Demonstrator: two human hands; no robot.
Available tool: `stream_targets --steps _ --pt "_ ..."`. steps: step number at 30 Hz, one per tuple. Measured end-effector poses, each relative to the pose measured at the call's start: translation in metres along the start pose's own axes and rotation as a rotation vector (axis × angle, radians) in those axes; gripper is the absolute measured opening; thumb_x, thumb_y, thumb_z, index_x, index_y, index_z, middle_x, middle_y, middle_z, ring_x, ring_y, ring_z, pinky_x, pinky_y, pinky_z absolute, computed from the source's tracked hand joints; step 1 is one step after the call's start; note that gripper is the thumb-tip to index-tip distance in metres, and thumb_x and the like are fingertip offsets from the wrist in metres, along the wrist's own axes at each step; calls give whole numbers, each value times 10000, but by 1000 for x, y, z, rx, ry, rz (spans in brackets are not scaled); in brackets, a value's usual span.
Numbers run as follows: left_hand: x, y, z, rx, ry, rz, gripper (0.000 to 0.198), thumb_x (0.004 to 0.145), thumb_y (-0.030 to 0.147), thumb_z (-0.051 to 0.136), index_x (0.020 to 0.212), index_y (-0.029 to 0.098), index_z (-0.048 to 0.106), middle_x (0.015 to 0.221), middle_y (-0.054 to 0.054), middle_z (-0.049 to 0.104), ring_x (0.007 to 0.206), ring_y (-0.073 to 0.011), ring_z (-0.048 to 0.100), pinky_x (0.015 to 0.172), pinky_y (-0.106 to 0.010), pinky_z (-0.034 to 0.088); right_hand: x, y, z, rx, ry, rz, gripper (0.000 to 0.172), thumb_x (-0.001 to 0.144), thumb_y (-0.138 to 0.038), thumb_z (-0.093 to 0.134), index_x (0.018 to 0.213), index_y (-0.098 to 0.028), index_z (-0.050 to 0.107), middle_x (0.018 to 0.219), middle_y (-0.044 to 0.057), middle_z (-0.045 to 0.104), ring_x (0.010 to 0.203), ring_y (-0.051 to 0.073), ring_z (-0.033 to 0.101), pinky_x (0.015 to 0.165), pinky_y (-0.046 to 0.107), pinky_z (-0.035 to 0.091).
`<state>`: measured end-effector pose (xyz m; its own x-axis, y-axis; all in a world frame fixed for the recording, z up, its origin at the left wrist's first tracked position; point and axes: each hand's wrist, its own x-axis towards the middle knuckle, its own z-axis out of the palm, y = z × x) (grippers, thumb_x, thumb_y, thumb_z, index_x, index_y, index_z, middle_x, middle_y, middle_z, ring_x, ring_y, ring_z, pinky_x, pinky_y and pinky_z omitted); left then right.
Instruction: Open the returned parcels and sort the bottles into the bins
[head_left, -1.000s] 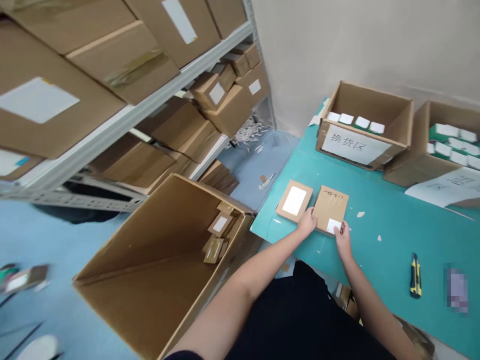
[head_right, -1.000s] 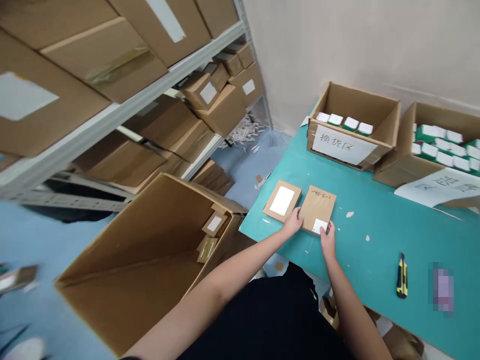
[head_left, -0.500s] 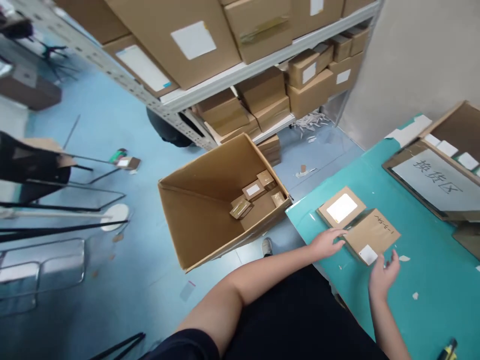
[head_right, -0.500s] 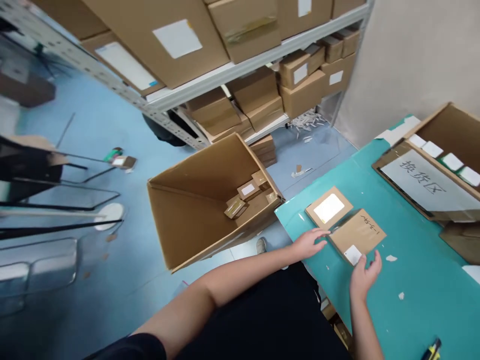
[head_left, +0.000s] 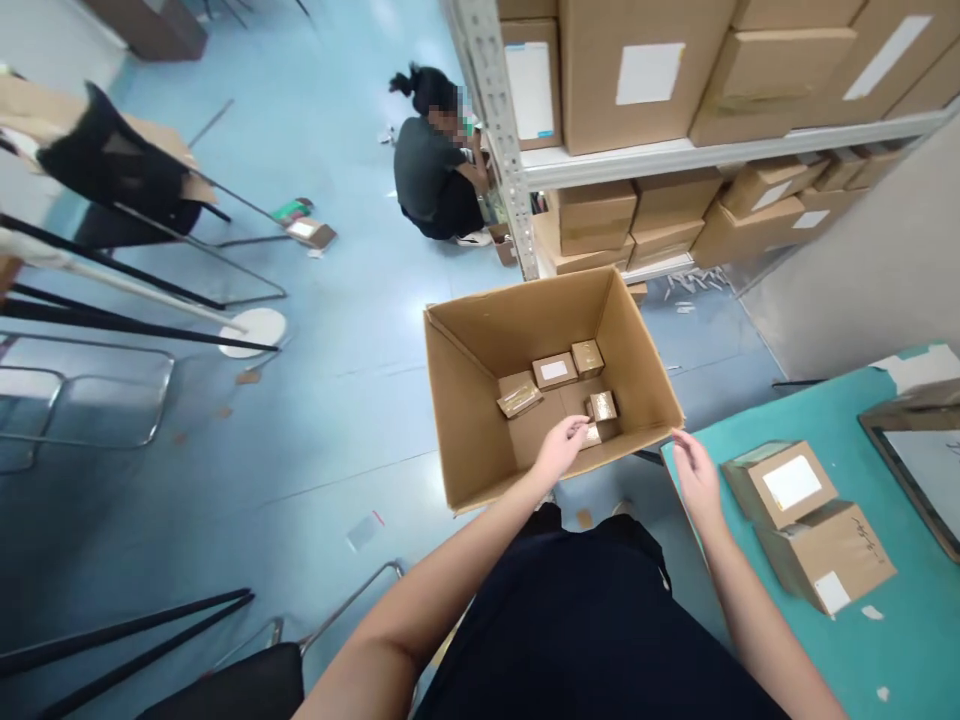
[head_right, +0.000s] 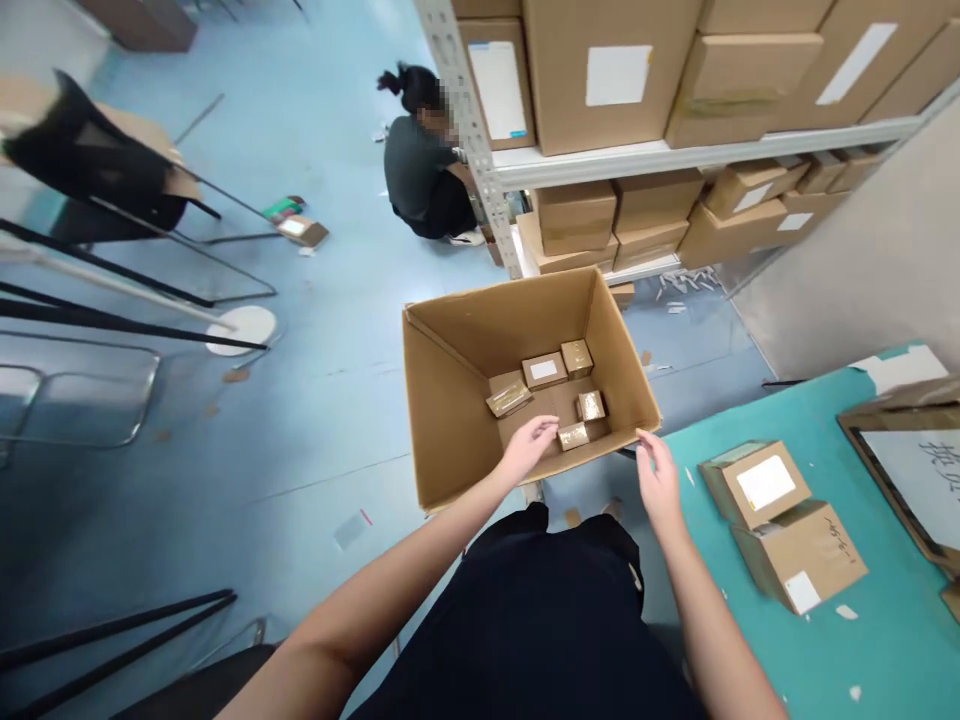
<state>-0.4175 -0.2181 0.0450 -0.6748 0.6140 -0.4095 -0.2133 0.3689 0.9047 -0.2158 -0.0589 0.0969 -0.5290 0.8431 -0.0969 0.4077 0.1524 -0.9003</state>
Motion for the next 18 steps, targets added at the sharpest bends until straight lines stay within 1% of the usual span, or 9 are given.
stream_targets --steps 2,3,5,7,10,12,15,18 --pt "18 -10 -33 9 65 -48 216 841 337 668 1010 217 728 1015 -74 762 945 -236 699 934 -370 552 21 -4 40 28 -144 25 430 865 -537 610 1134 -220 720 1240 126 715 1183 294 643 1092 497 461" --pt "27 -17 -46 10 92 -63 212 833 339 677 1000 219 725 1013 -75 762 957 -243 699 946 -376 547 32 -4 58 24 -215 45 419 847 -528 632 1124 -227 724 1239 119 720 1183 293 646 1088 487 467" --pt "45 -31 -65 10 134 -97 202 817 346 698 976 223 717 1021 -78 761 997 -255 696 977 -389 530 56 -2 90 -26 -351 82 366 829 -469 658 1103 -239 734 1232 102 728 1179 285 654 1080 461 476" --pt "63 -47 -74 -2 155 -182 207 801 350 718 964 222 710 1038 -87 757 1021 -257 691 982 -387 524 83 4 118 -121 -472 112 305 835 -377 650 1093 -242 741 1220 88 736 1169 270 660 1071 433 476" --pt "91 -74 -74 -54 168 -395 263 789 367 725 1006 223 696 1111 -101 743 984 -237 692 884 -354 553 127 24 157 -340 -630 205 279 854 -271 609 1098 -224 738 1190 81 743 1132 243 669 1044 391 475" --pt "112 -96 -68 -82 176 -511 285 790 381 716 1031 233 684 1157 -103 732 940 -224 693 798 -333 565 158 47 183 -467 -701 285 269 855 -234 598 1082 -200 738 1164 89 746 1099 237 674 1015 372 480" --pt "148 -140 -55 -83 190 -636 261 797 383 701 1011 236 674 1109 -107 739 884 -227 695 732 -344 571 198 100 225 -569 -757 369 228 830 -193 614 1013 -158 744 1124 116 750 1075 253 674 988 369 481" --pt "187 -198 -36 -66 194 -739 213 790 370 697 938 219 670 1002 -120 747 858 -263 705 733 -402 575 226 172 264 -653 -804 457 149 808 -186 647 911 -151 748 1055 118 761 1055 263 673 962 363 486"
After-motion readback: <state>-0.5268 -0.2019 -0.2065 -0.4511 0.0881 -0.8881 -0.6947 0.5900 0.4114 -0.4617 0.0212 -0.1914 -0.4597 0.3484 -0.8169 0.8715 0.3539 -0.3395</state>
